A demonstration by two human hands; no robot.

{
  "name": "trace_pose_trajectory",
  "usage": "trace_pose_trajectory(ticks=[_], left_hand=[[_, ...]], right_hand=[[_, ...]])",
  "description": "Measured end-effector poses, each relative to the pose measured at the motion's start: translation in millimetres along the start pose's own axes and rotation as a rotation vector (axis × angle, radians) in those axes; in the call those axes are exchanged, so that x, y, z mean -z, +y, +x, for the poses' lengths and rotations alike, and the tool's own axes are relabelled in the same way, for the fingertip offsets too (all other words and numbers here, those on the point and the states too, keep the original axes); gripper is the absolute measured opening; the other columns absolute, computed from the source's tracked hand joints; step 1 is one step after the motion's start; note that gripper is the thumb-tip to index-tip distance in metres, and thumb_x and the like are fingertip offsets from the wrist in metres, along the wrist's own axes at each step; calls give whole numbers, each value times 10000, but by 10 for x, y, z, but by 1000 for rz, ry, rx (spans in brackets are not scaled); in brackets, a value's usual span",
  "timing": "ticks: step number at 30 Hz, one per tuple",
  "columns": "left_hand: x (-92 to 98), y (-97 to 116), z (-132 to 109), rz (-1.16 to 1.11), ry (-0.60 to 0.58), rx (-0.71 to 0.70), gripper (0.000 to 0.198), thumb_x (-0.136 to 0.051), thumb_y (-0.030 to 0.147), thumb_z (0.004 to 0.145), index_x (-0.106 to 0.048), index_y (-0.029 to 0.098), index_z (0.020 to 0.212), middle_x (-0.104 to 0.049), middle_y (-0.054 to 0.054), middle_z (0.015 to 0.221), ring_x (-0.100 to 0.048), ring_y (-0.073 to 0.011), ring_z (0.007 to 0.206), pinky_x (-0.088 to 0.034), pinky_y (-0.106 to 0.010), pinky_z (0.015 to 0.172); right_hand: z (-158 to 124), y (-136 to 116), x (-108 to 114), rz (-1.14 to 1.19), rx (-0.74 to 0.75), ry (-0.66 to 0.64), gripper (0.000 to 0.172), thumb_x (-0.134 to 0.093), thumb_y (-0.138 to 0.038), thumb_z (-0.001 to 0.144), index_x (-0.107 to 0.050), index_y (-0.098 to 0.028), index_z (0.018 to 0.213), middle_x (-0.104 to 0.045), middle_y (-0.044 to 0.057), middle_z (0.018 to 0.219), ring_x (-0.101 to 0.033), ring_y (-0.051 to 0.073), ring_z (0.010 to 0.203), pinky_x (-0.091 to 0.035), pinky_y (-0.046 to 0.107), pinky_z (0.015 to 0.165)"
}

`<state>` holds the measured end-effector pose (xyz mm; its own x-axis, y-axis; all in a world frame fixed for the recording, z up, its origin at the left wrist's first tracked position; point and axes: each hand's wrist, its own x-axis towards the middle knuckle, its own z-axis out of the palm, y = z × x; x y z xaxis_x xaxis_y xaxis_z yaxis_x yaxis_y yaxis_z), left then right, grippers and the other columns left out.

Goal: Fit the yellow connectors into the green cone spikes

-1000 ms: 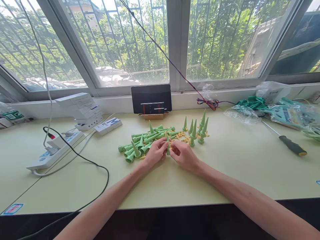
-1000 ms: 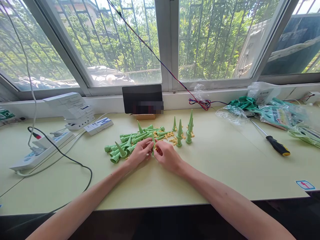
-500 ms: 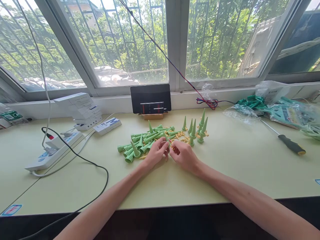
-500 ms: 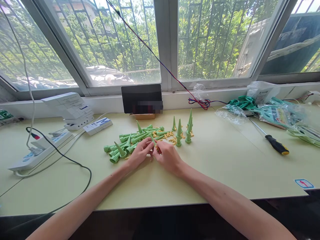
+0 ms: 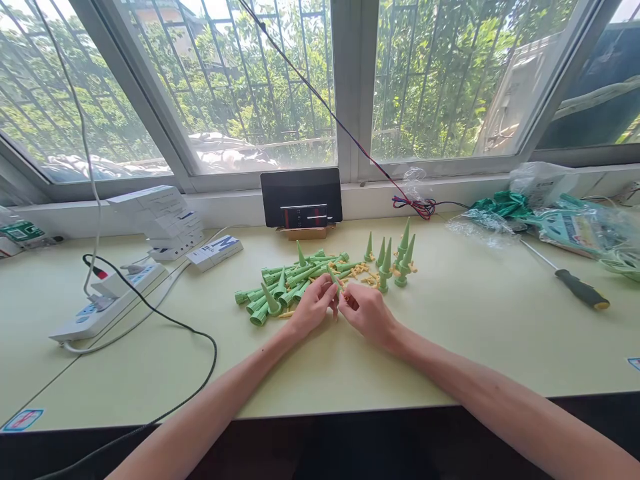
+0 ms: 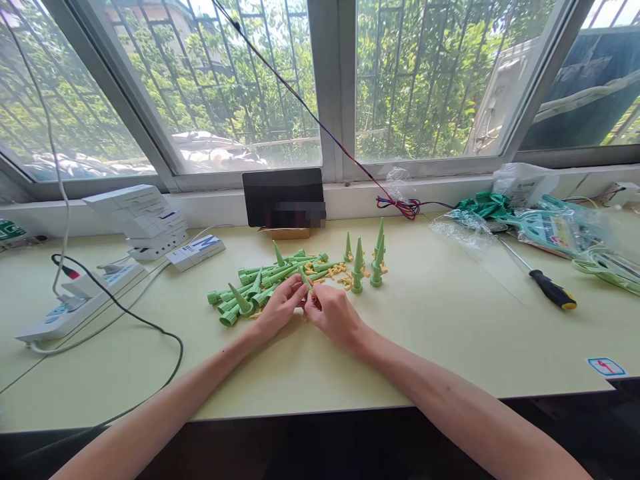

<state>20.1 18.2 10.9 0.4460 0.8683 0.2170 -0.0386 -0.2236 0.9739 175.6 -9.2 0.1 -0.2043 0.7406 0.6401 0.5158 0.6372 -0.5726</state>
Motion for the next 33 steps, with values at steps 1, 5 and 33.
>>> trace_pose_trajectory(ticks=[1,5,33], left_hand=[[-1,1,0,-1,5,3,302,-604,479,894,-554,181,893,-562,-1,723,-588,-145,630,-534,-257,510],[-3,-1,1,-9,11,6,320,-616,489,881,-530,181,857,-576,-8,740,-589,-141,622,-531,-255,506],[18,-32,-10,454,53,6,311,-550,400,902,-466,189,1114,-466,87,541,-375,-88,467,-287,-192,477]], right_hand=[[0,-1,-2,0,-5,-2,251,-481,-193,891,-390,-225,659,-534,-7,594,-454,127,523,-376,256,534],[1,0,-7,-12,-20,6,246,-484,-199,885,-399,-225,656,-539,-5,592,-460,128,525,-381,256,535],[91,113,83,26,-206,110,215,-472,-302,943,-531,-213,757,-486,-37,534,-439,133,470,-336,270,513]])
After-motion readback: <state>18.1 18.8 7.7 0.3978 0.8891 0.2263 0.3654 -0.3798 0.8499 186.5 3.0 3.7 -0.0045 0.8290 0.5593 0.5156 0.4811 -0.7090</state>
